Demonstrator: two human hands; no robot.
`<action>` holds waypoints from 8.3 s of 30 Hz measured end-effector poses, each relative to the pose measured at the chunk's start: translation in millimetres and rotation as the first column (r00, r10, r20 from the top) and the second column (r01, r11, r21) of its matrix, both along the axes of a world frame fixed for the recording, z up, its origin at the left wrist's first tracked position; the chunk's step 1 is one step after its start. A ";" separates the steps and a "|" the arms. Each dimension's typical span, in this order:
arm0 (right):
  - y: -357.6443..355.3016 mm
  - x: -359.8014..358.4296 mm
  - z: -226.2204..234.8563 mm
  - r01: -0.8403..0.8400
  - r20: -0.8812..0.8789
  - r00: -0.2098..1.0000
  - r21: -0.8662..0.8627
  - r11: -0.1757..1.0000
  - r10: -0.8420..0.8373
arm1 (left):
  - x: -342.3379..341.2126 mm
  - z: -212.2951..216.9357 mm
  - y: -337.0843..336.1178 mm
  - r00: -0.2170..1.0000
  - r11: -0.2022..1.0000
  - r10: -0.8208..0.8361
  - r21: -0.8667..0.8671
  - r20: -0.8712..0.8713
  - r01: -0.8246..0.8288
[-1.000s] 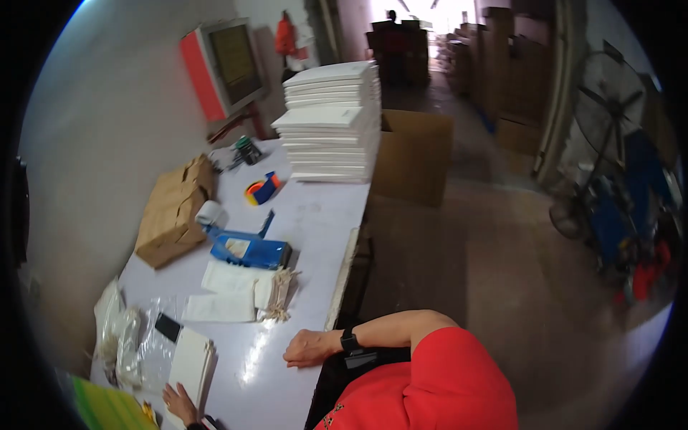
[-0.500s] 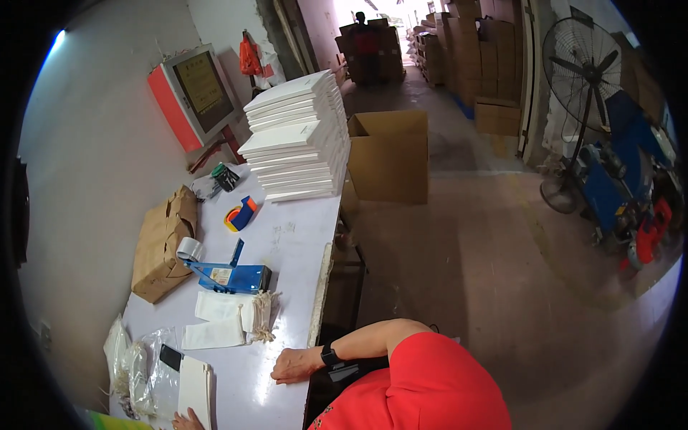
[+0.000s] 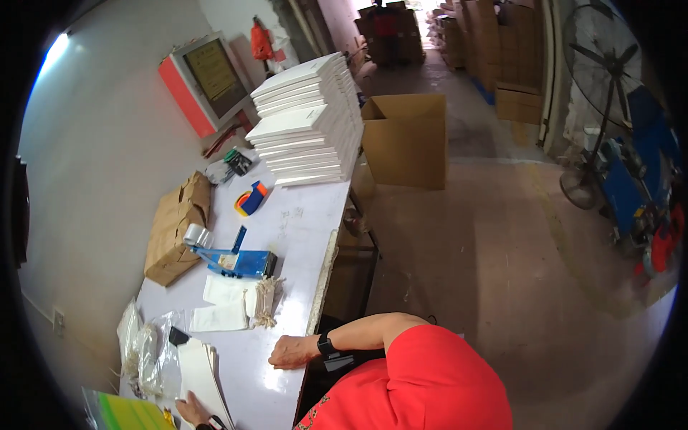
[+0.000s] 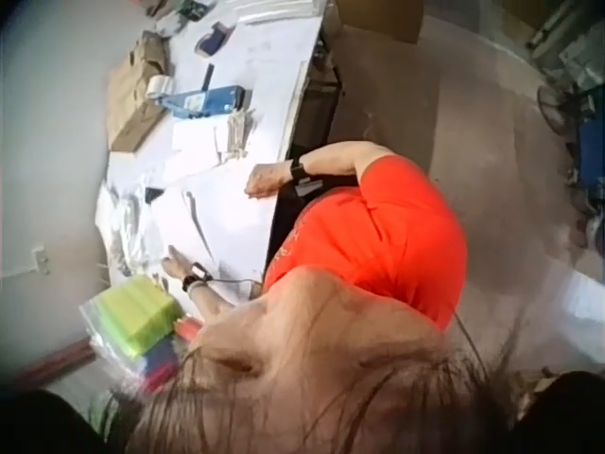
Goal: The person picks up a white box from a stack, folds it into shape, and places a bundle of colorful straws and a white pouch inside before closing the lid.
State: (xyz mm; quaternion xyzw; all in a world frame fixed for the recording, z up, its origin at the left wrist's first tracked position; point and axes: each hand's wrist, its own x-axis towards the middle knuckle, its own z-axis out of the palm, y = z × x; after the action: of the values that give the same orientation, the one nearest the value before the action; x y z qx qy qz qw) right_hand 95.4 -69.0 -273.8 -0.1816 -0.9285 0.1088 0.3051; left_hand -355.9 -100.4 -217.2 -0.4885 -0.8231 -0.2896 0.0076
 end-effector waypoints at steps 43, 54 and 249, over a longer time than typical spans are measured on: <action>-49.7 105.1 27.3 0.289 0.122 0.935 -0.808 0.514 -0.334 | 132.4 80.8 -26.0 0.829 0.778 -0.550 -0.428 -0.107 0.461; -65.7 112.4 37.1 -0.077 -0.115 0.905 -0.991 0.107 -0.410 | 309.4 64.4 -80.0 0.609 0.578 -0.787 -0.223 0.104 0.785; 20.1 -10.7 220.1 -0.404 -0.559 0.782 -0.116 0.907 0.277 | 241.2 172.3 -95.0 0.824 0.578 -0.563 0.680 -0.068 0.451</action>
State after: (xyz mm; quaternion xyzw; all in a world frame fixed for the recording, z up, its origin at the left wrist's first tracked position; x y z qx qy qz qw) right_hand 84.7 -48.9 -53.7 -0.0064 -0.8062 0.3145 0.5011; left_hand -114.7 -195.3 -44.9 -0.6427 -0.4849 -0.5921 0.0351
